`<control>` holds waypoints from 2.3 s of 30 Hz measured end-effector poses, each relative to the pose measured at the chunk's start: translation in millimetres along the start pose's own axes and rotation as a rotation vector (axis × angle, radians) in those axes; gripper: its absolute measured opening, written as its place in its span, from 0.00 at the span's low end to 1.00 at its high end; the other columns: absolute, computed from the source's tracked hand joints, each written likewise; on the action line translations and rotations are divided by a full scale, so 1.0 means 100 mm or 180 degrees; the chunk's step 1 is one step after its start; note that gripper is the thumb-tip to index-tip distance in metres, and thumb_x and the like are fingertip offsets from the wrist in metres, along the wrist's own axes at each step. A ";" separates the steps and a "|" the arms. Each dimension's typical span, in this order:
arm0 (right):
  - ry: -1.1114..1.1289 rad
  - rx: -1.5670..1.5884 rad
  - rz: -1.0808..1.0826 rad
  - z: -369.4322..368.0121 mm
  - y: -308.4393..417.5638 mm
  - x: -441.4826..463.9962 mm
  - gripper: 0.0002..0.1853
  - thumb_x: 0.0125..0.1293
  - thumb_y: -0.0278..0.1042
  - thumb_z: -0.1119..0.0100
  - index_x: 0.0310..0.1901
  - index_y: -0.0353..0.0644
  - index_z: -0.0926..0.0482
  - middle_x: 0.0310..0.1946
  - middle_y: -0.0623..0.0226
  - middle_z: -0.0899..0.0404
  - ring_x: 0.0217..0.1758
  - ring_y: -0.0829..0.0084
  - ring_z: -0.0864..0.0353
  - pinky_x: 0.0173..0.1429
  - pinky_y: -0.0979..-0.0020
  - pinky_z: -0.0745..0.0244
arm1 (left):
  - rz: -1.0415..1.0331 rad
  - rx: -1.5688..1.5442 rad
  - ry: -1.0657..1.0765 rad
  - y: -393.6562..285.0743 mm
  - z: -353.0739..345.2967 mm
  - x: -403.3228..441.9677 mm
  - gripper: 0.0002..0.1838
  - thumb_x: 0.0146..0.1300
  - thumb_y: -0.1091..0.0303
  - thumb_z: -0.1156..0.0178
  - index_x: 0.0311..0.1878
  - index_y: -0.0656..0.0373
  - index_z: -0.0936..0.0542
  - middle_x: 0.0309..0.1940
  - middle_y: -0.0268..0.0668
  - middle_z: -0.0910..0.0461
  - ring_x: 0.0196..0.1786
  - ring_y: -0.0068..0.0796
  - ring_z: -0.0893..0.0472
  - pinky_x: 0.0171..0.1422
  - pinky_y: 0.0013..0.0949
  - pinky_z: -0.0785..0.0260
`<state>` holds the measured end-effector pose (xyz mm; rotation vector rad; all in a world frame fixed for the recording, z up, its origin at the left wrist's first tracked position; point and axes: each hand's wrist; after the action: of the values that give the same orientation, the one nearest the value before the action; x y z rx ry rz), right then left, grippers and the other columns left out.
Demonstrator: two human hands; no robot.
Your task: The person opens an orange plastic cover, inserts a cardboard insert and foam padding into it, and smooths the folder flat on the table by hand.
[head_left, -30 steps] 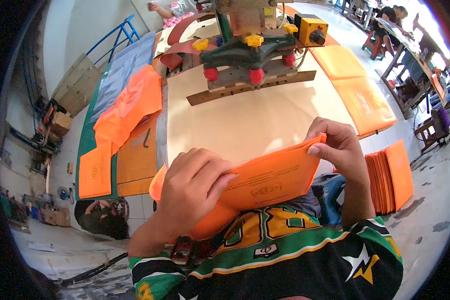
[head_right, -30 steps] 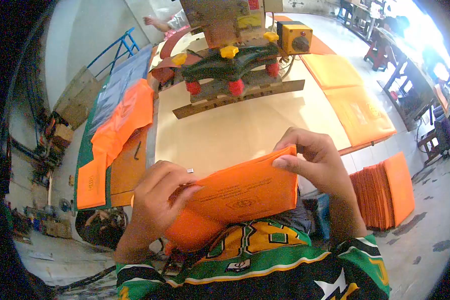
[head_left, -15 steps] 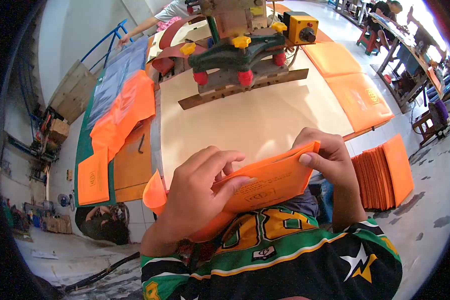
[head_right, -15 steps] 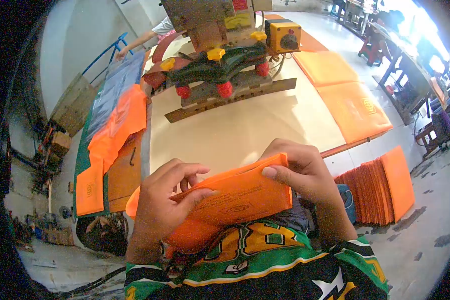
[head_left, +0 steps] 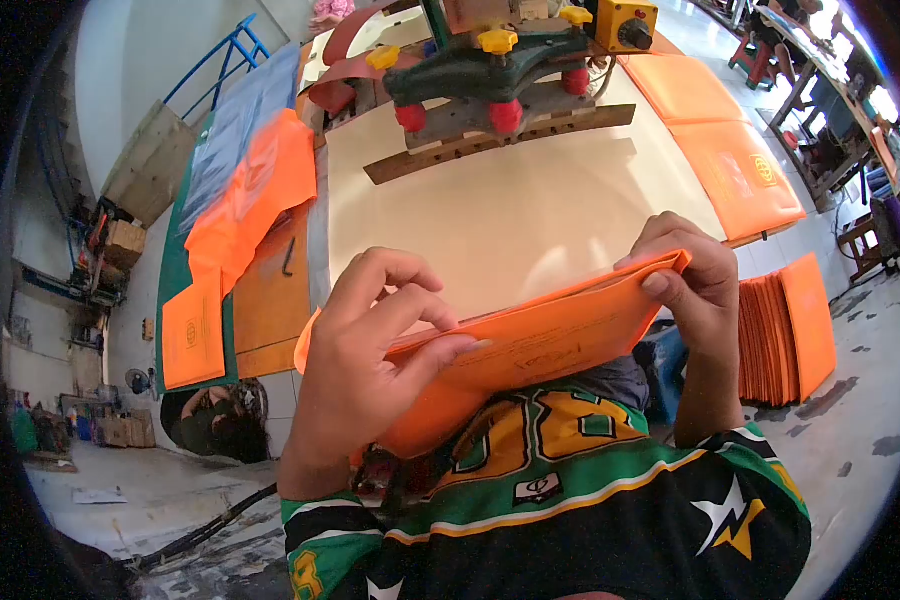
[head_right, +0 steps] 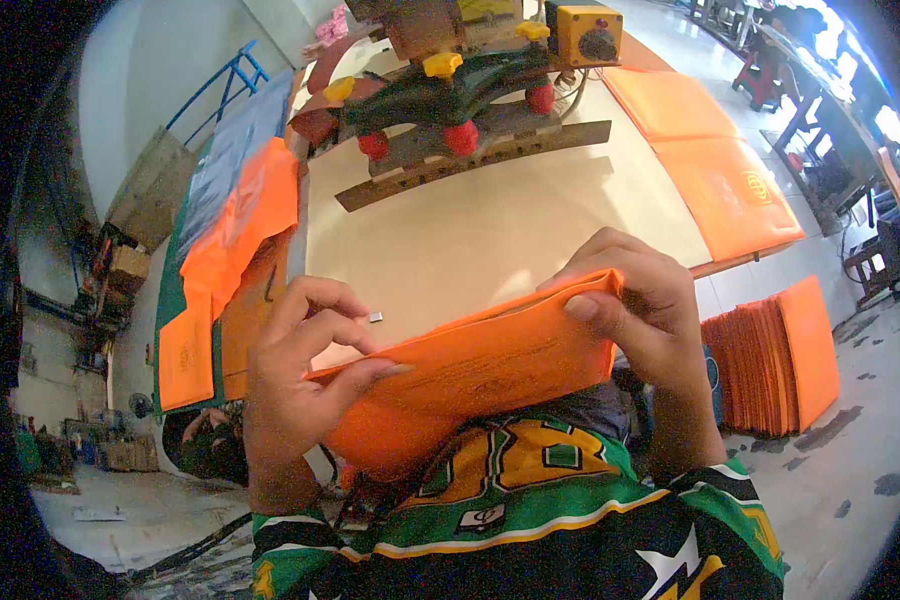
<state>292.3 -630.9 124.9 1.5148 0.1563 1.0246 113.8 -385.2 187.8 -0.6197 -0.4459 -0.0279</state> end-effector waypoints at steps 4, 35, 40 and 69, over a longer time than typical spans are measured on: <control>-0.0069 0.0051 -0.0033 0.04 -0.04 -0.02 0.10 0.66 0.31 0.32 0.41 0.32 0.14 0.37 0.61 0.17 0.41 0.70 0.20 0.46 0.71 0.28 | 0.0432 -0.0178 0.0272 0.08 0.04 -0.11 0.11 0.54 0.74 0.24 0.35 0.62 0.19 0.33 0.38 0.20 0.35 0.35 0.18 0.39 0.36 0.25; 0.0139 -0.0002 0.0242 0.11 -0.09 0.13 0.06 0.63 0.27 0.29 0.40 0.38 0.15 0.35 0.65 0.18 0.40 0.72 0.21 0.47 0.73 0.30 | 0.0329 -0.0141 0.0023 0.13 0.05 -0.17 0.10 0.61 0.71 0.27 0.34 0.65 0.19 0.29 0.38 0.22 0.31 0.29 0.21 0.36 0.30 0.28; 0.0221 -0.0370 0.0284 0.17 -0.08 0.14 0.06 0.62 0.27 0.28 0.38 0.40 0.15 0.32 0.67 0.18 0.37 0.72 0.20 0.43 0.73 0.29 | 0.0451 -0.0271 0.0105 0.17 0.02 -0.17 0.10 0.62 0.71 0.27 0.35 0.65 0.19 0.30 0.39 0.21 0.32 0.30 0.21 0.37 0.30 0.28; 0.0045 -0.0030 -0.0569 0.10 -1.12 1.16 0.17 0.73 0.47 0.34 0.40 0.38 0.16 0.30 0.75 0.21 0.35 0.84 0.25 0.41 0.76 0.30 | 0.0769 -0.0406 0.0221 1.31 -0.13 0.71 0.15 0.72 0.59 0.34 0.35 0.62 0.22 0.29 0.25 0.27 0.36 0.17 0.31 0.44 0.26 0.37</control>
<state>418.8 -537.2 88.9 1.4573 0.2914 0.8921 203.9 -278.2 135.4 -0.7925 -0.3013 0.1527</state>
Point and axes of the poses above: each hand's wrist, its own x-axis towards the middle knuckle, its own z-axis out of the back of the hand, y = z × x
